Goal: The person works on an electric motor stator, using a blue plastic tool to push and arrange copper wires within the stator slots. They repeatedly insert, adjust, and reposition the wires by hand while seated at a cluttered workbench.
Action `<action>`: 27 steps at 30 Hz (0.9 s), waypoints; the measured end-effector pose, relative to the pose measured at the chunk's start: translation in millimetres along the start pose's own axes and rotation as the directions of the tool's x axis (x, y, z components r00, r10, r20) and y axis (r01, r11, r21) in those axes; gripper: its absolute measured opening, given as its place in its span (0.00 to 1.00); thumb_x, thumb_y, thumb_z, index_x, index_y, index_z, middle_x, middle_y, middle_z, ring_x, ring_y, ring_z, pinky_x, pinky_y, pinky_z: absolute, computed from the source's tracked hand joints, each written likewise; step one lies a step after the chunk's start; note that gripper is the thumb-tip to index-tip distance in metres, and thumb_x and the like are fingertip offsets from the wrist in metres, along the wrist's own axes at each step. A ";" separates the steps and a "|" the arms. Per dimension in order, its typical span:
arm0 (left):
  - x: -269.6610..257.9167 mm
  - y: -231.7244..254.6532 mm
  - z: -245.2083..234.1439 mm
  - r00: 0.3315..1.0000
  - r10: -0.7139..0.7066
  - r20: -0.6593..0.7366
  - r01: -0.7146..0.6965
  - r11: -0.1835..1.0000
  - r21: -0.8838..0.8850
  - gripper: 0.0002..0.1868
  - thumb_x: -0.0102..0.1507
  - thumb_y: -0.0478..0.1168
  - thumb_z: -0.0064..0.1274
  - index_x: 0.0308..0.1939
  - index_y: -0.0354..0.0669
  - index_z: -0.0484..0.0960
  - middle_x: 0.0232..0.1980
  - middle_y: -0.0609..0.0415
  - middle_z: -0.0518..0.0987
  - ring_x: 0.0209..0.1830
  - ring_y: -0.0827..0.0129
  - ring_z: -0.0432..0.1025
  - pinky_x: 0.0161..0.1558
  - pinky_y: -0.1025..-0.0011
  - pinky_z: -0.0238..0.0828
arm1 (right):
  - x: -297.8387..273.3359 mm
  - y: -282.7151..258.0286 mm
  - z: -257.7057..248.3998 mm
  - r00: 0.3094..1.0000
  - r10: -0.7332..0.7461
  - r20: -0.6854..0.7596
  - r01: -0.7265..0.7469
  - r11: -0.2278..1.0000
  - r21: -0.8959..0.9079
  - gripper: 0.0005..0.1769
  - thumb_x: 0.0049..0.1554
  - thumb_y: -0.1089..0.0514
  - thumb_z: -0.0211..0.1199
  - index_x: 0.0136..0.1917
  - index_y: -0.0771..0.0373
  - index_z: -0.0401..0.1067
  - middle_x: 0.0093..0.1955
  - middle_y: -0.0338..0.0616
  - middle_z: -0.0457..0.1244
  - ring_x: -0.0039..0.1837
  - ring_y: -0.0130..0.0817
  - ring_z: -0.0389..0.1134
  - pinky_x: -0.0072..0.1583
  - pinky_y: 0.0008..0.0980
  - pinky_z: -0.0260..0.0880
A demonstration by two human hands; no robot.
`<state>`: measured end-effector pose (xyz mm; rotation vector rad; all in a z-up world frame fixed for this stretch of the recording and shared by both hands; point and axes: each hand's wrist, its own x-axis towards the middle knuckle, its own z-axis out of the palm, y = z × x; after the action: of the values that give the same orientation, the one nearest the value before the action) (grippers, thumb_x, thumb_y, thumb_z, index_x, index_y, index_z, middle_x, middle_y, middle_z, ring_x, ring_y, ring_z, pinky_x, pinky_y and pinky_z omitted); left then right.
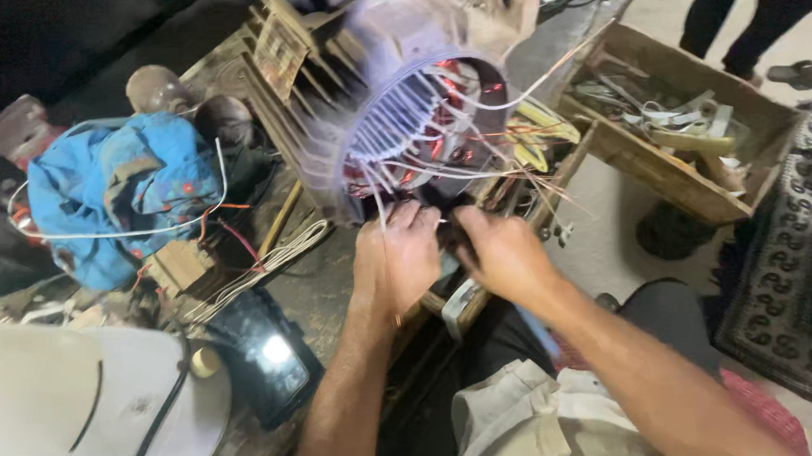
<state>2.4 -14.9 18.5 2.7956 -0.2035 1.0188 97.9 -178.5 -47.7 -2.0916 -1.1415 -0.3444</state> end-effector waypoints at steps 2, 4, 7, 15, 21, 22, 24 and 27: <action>-4.9 1.6 -2.0 0.998 0.003 -0.062 -0.005 0.999 -0.042 0.13 0.53 0.35 0.55 0.42 0.43 0.81 0.42 0.50 0.80 0.40 0.53 0.76 0.43 0.58 0.75 | -16.9 24.0 -10.9 0.987 0.152 0.059 -0.146 0.985 -0.091 0.23 0.50 0.61 0.68 0.58 0.62 0.67 0.39 0.62 0.68 0.43 0.63 0.70 0.45 0.56 0.70; -4.2 -1.6 -4.3 0.999 -0.007 -0.034 0.006 0.999 -0.037 0.12 0.53 0.35 0.55 0.41 0.43 0.81 0.41 0.51 0.79 0.40 0.53 0.76 0.43 0.58 0.75 | -37.5 46.8 -37.6 0.982 0.187 -0.016 -0.188 0.974 -0.123 0.19 0.52 0.62 0.67 0.57 0.63 0.72 0.43 0.61 0.69 0.47 0.63 0.71 0.49 0.54 0.70; -7.1 -3.8 0.3 1.000 0.003 0.009 -0.003 0.999 -0.039 0.12 0.50 0.35 0.56 0.38 0.41 0.80 0.40 0.50 0.78 0.42 0.54 0.76 0.45 0.59 0.75 | -64.1 58.1 -55.8 0.853 0.508 0.117 -0.520 0.848 0.104 0.16 0.56 0.62 0.65 0.59 0.63 0.74 0.41 0.52 0.73 0.42 0.42 0.78 0.48 0.39 0.75; -13.7 -9.9 0.9 0.995 0.030 0.100 -0.017 0.992 -0.127 0.16 0.56 0.34 0.56 0.49 0.41 0.80 0.47 0.51 0.78 0.46 0.54 0.75 0.49 0.60 0.73 | 6.5 -2.7 -33.1 0.908 0.244 0.342 -0.381 0.821 0.426 0.23 0.55 0.67 0.59 0.65 0.60 0.71 0.39 0.44 0.72 0.38 0.28 0.71 0.42 0.31 0.72; -20.5 -16.6 9.2 0.995 0.068 0.075 -0.061 0.994 -0.096 0.25 0.54 0.33 0.54 0.57 0.42 0.80 0.57 0.49 0.79 0.56 0.52 0.75 0.58 0.58 0.72 | 36.0 -11.8 -14.2 0.781 0.336 0.526 -0.618 0.535 0.576 0.11 0.58 0.66 0.58 0.54 0.67 0.76 0.35 0.45 0.68 0.30 0.31 0.64 0.32 0.33 0.68; -21.4 -17.8 11.6 0.995 0.076 0.063 -0.070 0.993 -0.096 0.24 0.54 0.33 0.54 0.56 0.42 0.80 0.59 0.48 0.79 0.57 0.52 0.75 0.59 0.58 0.72 | 34.2 -8.4 -11.0 0.778 0.316 0.543 -0.624 0.494 0.605 0.11 0.57 0.67 0.58 0.53 0.68 0.76 0.35 0.46 0.68 0.29 0.31 0.64 0.31 0.32 0.68; -21.2 -20.3 13.4 0.995 0.089 0.055 -0.083 0.992 -0.099 0.24 0.53 0.32 0.53 0.55 0.42 0.80 0.60 0.48 0.79 0.59 0.52 0.75 0.61 0.58 0.72 | 31.1 -0.7 -5.2 0.775 0.280 0.566 -0.630 0.407 0.661 0.12 0.55 0.69 0.57 0.53 0.69 0.75 0.33 0.46 0.68 0.28 0.31 0.65 0.30 0.30 0.67; -20.5 -21.7 10.9 0.994 0.085 0.074 -0.075 0.989 -0.128 0.22 0.53 0.31 0.53 0.53 0.41 0.81 0.60 0.47 0.79 0.58 0.51 0.74 0.60 0.59 0.72 | 20.3 10.1 3.7 0.741 0.244 0.626 -0.671 0.225 0.707 0.16 0.54 0.68 0.59 0.56 0.65 0.75 0.34 0.44 0.67 0.29 0.28 0.65 0.30 0.28 0.64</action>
<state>-2.4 5.6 -5.2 2.7360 -0.3790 0.8794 117.4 -166.8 -44.1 -1.3056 -0.5271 0.9189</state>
